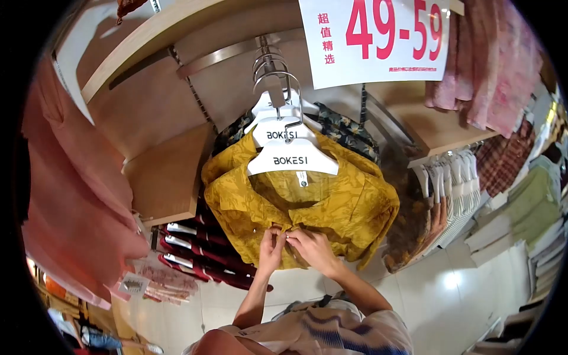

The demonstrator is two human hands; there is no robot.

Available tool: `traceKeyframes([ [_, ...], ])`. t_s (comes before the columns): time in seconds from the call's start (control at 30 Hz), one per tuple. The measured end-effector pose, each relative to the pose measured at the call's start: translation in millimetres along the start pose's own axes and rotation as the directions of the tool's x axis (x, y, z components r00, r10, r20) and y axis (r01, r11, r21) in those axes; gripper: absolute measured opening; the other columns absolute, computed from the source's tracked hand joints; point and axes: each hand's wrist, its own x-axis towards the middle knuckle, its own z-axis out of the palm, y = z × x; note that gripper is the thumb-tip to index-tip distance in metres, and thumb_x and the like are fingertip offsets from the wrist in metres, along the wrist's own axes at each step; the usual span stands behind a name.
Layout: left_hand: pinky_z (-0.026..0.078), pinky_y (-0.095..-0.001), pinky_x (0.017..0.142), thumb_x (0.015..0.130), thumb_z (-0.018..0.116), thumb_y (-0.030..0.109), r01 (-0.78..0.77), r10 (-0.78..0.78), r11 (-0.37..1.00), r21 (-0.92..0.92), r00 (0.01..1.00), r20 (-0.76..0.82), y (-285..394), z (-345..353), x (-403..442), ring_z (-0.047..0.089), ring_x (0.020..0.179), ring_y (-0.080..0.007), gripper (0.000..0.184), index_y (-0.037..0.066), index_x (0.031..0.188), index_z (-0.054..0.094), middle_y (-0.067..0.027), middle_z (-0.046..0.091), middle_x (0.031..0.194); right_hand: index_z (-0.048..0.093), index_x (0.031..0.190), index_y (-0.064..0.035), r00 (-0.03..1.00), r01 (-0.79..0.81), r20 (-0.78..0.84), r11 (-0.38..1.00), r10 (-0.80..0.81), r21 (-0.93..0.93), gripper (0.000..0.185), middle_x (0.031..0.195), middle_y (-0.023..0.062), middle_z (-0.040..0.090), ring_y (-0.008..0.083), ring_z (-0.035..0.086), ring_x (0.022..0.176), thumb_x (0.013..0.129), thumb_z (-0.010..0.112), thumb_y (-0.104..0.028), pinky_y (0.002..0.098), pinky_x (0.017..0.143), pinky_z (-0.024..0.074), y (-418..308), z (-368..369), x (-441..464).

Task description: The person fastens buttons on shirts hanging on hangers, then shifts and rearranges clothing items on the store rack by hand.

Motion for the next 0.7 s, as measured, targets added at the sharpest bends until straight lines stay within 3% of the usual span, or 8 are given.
traceKeyframes([
  [0.07, 0.044, -0.0304, 0.082, 0.095, 0.058, 0.009, 0.047, -0.05, 0.996, 0.07, 0.998, 0.044, 1, -4, 3, 0.056, 0.091, -0.0197, 0.011, -0.001, 0.099, 0.054, -0.0122, 0.059, 0.097, 0.065, 0.098, -0.0049, 0.999, -0.013, -0.038, 1.0, 0.012, -0.024, 0.014, 0.083, 0.0146, 0.067, 0.0315, 0.066, 0.07, 0.085, 0.067, -0.006, 0.038, 0.06, 0.0524, -5, 2, 3],
  [0.13, 0.044, -0.0305, 0.082, 0.096, 0.057, 0.009, 0.038, -0.039, 0.999, 0.017, 0.998, 0.058, 1, -3, 5, 0.056, 0.09, -0.0199, 0.011, -0.001, 0.099, 0.054, -0.0124, 0.06, 0.097, 0.066, 0.101, -0.0046, 0.997, -0.05, -0.067, 0.998, 0.047, -0.039, 0.017, 0.082, 0.0147, 0.066, 0.032, 0.065, 0.07, 0.085, 0.066, -0.005, 0.0384, 0.06, 0.0518, -15, 4, 1],
  [0.2, 0.033, -0.0222, 0.061, 0.098, 0.057, 0.013, -0.066, 0.068, 0.997, -0.041, 0.996, 0.058, 3, -2, 6, 0.039, 0.071, -0.0053, 0.012, 0.003, 0.096, 0.051, 0.0025, 0.047, 0.081, 0.066, 0.105, -0.0042, 0.992, -0.114, -0.059, 0.993, 0.111, -0.044, 0.02, 0.081, 0.0134, 0.065, 0.0305, 0.065, 0.071, 0.085, 0.065, -0.004, 0.0371, 0.06, 0.0521, -23, 4, -2],
  [0.33, 0.036, -0.0225, 0.066, 0.099, 0.054, 0.01, -0.108, 0.114, 0.991, -0.076, 0.99, 0.088, 11, -3, 4, 0.043, 0.076, -0.0069, 0.009, 0.002, 0.097, 0.051, 0.0007, 0.05, 0.089, 0.065, 0.105, -0.0029, 0.985, -0.139, -0.095, 0.989, 0.143, 0.04, 0.018, 0.079, 0.0119, 0.066, 0.0235, 0.068, 0.068, 0.087, 0.062, -0.001, 0.0333, 0.059, 0.0527, -32, 7, -5],
  [0.37, 0.037, -0.0224, 0.068, 0.099, 0.053, 0.008, -0.182, 0.193, 0.975, -0.124, 0.978, 0.08, 17, -3, 4, 0.045, 0.078, -0.0077, 0.007, 0.001, 0.097, 0.05, -0.0009, 0.051, 0.095, 0.065, 0.105, -0.0026, 0.982, -0.149, -0.1, 0.985, 0.158, 0.088, 0.017, 0.079, 0.012, 0.066, 0.0222, 0.068, 0.067, 0.089, 0.062, -0.002, 0.0324, 0.059, 0.0529, -34, 8, -4],
  [0.4, 0.038, -0.0219, 0.071, 0.099, 0.053, 0.007, -0.115, 0.131, 0.976, -0.185, 0.988, 0.078, 17, -3, 2, 0.046, 0.082, -0.0078, 0.006, 0.001, 0.098, 0.05, -0.0024, 0.051, 0.098, 0.064, 0.105, -0.0023, 0.98, -0.155, -0.101, 0.978, 0.169, 0.136, 0.015, 0.079, 0.0121, 0.067, 0.0209, 0.068, 0.065, 0.09, 0.061, -0.002, 0.0314, 0.058, 0.0531, -35, 8, -1],
  [0.47, 0.042, -0.0237, 0.069, 0.099, 0.053, 0.008, 0.025, -0.021, 0.964, -0.263, 1.0, 0.019, 24, -1, -6, 0.051, 0.078, -0.0085, 0.007, 0.001, 0.097, 0.053, -0.002, 0.055, 0.088, 0.063, 0.103, -0.0018, 0.984, -0.148, -0.073, 0.974, 0.162, 0.17, 0.013, 0.078, 0.0113, 0.068, 0.0195, 0.068, 0.064, 0.09, 0.061, -0.003, 0.0301, 0.056, 0.0535, -33, 5, -1],
  [0.7, 0.042, -0.0216, 0.07, 0.098, 0.056, 0.01, -0.05, 0.04, 0.973, -0.224, 0.998, -0.05, 25, 4, -22, 0.051, 0.081, -0.0059, 0.009, 0.001, 0.101, 0.054, 0.0003, 0.054, 0.093, 0.063, 0.102, 0.002, 0.981, -0.186, 0.091, 0.957, 0.169, 0.224, 0.012, 0.086, 0.0084, 0.069, 0.014, 0.07, 0.073, 0.093, 0.061, -0.005, 0.0262, 0.056, 0.0541, -23, -3, -9],
])
